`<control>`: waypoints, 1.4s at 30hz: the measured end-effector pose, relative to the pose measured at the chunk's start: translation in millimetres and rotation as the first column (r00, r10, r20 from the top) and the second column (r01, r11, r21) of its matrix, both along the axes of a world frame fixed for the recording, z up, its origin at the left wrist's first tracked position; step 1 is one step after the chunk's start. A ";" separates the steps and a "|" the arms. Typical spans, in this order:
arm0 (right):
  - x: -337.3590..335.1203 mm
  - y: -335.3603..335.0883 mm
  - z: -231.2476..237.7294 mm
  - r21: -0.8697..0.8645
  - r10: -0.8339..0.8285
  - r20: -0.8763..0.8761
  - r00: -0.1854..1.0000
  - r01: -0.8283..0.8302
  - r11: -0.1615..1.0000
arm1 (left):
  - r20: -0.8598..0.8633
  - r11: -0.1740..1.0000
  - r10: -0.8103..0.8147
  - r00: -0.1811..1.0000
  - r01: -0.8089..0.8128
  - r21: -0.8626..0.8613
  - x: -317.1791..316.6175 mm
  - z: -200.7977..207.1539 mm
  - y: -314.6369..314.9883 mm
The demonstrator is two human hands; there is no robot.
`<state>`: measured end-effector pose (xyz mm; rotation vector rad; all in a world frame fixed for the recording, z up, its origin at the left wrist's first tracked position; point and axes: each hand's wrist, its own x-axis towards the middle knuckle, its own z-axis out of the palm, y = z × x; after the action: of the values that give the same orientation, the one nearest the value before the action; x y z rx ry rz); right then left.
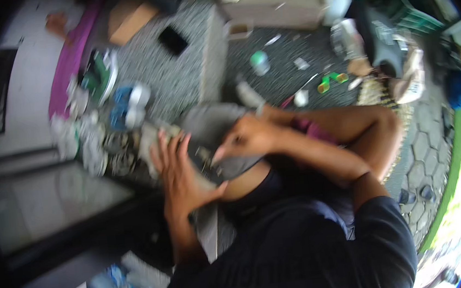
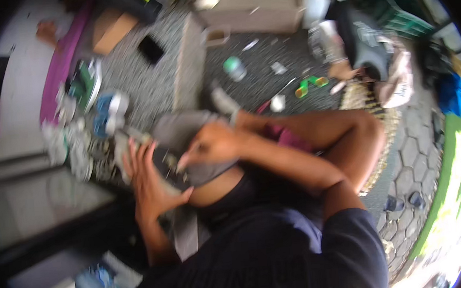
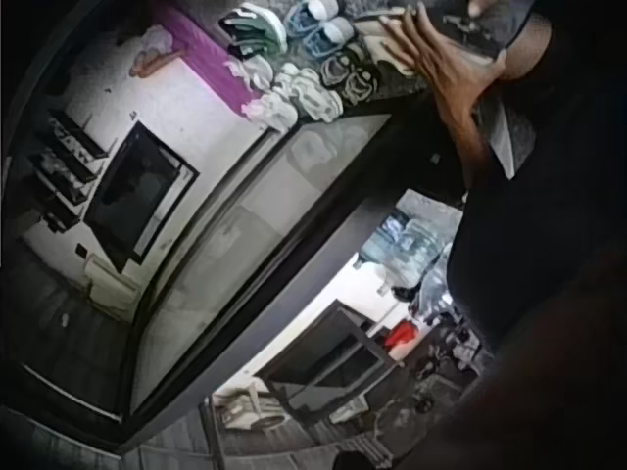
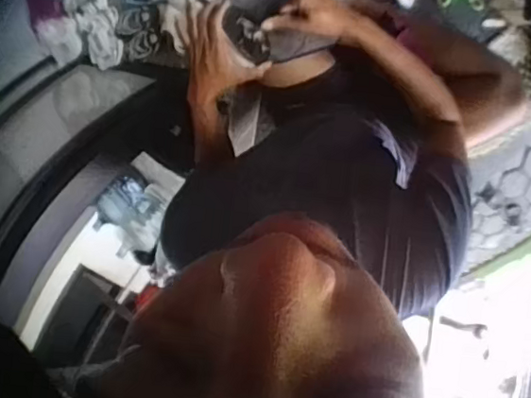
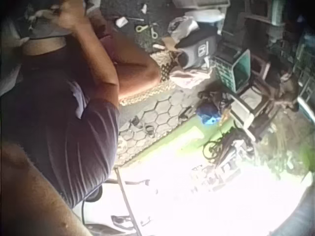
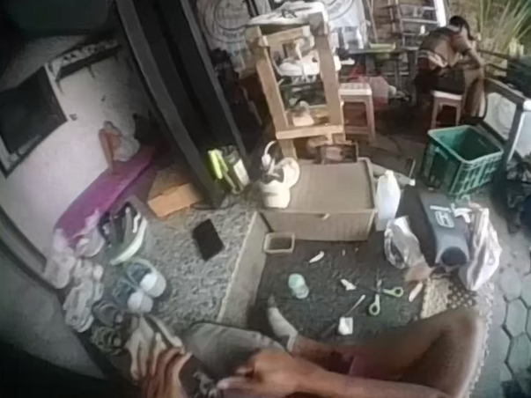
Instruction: Repairing a sneaker sole using glue and a prying tool.
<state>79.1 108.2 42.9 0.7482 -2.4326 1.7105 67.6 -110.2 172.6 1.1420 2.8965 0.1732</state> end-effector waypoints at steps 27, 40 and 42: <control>-20.8 0.4 16.2 -0.075 0.032 -0.004 0.999 -0.032 0.997 | -0.026 0.986 -0.113 0.993 0.115 0.118 -9.0 -27.0 -23.4; 26.1 -54.5 48.6 -0.226 -0.366 0.127 0.922 0.386 0.894 | 0.082 0.886 -0.144 0.986 0.092 0.455 -7.2 -32.0 -40.5; 30.8 -52.4 44.3 -0.212 -0.349 0.136 0.927 0.372 0.904 | 0.108 0.758 -0.031 0.994 -0.047 0.650 -18.1 -28.9 -51.2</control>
<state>109.9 55.8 87.2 0.1748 -2.1896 1.8619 49.5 -161.4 143.7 1.1134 2.7888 1.2957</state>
